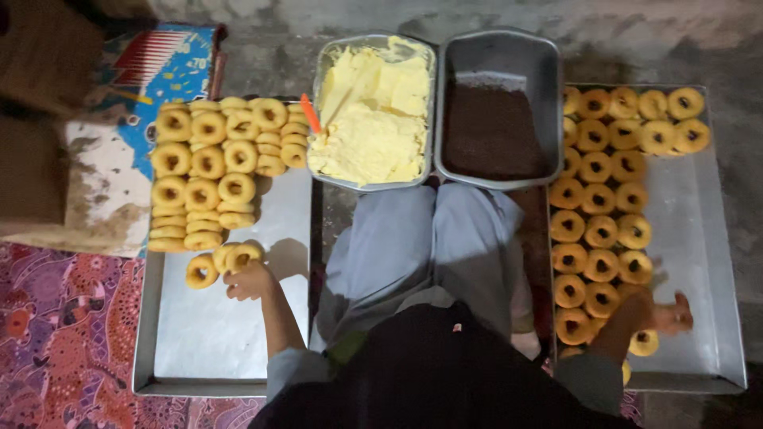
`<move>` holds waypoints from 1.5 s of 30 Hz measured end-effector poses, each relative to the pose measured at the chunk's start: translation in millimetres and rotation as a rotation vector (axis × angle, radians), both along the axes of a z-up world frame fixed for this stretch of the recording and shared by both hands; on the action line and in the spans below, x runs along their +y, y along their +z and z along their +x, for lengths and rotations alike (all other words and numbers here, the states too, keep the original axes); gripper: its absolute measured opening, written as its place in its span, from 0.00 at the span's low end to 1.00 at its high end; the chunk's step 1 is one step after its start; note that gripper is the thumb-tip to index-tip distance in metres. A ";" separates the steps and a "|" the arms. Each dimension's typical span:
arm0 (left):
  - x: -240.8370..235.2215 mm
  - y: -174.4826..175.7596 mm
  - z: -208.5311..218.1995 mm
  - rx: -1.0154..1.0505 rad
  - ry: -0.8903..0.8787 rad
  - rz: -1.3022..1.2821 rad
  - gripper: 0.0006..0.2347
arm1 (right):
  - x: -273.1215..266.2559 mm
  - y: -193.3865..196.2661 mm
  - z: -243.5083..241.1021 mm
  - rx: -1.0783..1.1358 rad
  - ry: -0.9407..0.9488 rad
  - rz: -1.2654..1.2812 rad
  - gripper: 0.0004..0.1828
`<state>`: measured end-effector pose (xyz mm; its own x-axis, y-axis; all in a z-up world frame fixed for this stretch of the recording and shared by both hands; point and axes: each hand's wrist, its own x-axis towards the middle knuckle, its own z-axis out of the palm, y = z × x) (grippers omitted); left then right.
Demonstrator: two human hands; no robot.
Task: The person sits on the floor and repeatedly picks donuts from a tray, fills the center with a yellow cream using fingers, and then dips the filled donut into a tray of dark crumbs before placing it on a separate tray.
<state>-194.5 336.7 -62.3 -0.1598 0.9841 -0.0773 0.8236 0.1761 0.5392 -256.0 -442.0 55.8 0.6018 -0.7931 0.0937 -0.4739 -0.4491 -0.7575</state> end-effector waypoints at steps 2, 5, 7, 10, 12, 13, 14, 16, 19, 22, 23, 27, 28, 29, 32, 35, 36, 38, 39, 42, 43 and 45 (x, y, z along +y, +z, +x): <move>23.6 5.2 4.2 0.018 0.068 -0.049 0.37 | 15.7 -7.6 32.4 -0.064 0.064 -0.088 0.15; 42.9 5.0 -0.4 0.121 0.034 -0.181 0.41 | 51.8 -18.7 76.3 -0.139 0.181 -0.173 0.13; 51.0 5.3 -3.2 0.115 -0.152 -0.144 0.40 | 85.6 -21.2 100.3 -0.200 0.269 -0.210 0.12; 45.1 8.4 -5.0 -0.180 -0.542 0.068 0.33 | 157.6 -16.4 127.7 -0.288 0.403 -0.257 0.11; 11.9 11.6 1.1 -0.575 -0.714 0.116 0.22 | 224.7 -12.9 136.8 -0.368 0.563 -0.121 0.09; -9.1 16.6 5.4 -0.740 -0.809 0.021 0.20 | 262.8 -12.2 139.1 -0.435 0.670 0.085 0.09; -36.2 22.7 8.5 -0.903 -0.902 -0.078 0.18 | 298.9 -11.7 140.0 -0.610 0.811 0.487 0.12; -103.4 41.0 -0.5 -1.081 -0.770 -0.829 0.20 | 351.8 -8.2 130.7 -0.278 1.032 1.063 0.30; -173.0 82.4 -2.9 -1.039 -1.172 -1.009 0.27 | 395.5 -6.2 127.3 0.159 1.066 1.144 0.29; -198.3 115.2 5.2 -0.988 -1.063 -1.063 0.30 | 402.7 -7.0 129.9 0.045 1.020 1.042 0.19; -200.5 120.9 7.0 -1.024 -1.019 -1.029 0.28 | 400.0 -7.8 132.2 -0.014 0.964 0.982 0.18; -210.7 115.9 12.5 -1.112 -0.776 -1.108 0.15 | 389.6 -17.3 121.2 -0.262 1.084 0.844 0.18; -212.7 112.2 12.4 -1.122 -0.694 -1.175 0.13 | 391.2 -19.2 114.9 -0.170 1.118 0.894 0.16; -217.5 108.9 13.1 -1.229 -0.659 -1.270 0.14 | 393.6 -20.3 108.9 -0.078 1.150 0.943 0.14; -223.8 105.1 17.7 -1.377 -0.574 -1.418 0.17 | 408.5 -19.1 107.9 -0.070 1.224 0.928 0.13; -219.4 103.1 18.0 -1.287 -0.550 -1.360 0.18 | 422.0 -10.3 125.6 -0.124 1.311 0.714 0.21; -216.2 100.0 19.0 -1.336 -0.536 -1.364 0.20 | 428.3 -6.5 137.1 -0.132 1.345 0.623 0.25; -207.7 88.2 27.2 -1.355 -0.478 -1.354 0.22 | 441.1 2.8 167.8 -0.355 1.400 0.143 0.23; -200.1 79.6 35.5 -1.326 -0.434 -1.341 0.23 | 445.9 8.1 186.3 -0.464 1.405 -0.101 0.22; -184.6 50.9 54.9 -1.340 -0.384 -1.288 0.25 | 454.5 22.0 237.0 -0.321 1.414 -0.429 0.18; -182.4 43.5 60.2 -1.363 -0.382 -1.267 0.25 | 455.8 26.2 247.1 -0.297 1.425 -0.404 0.18; -175.5 35.8 72.2 -1.389 -0.317 -1.278 0.25 | 463.0 32.1 254.4 -0.278 1.443 -0.291 0.18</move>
<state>-122.2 161.2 -26.5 0.7909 0.2221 -0.5702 0.0664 0.8951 0.4408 -1.6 21.0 88.0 0.7667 0.5179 0.3795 0.6369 -0.5391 -0.5511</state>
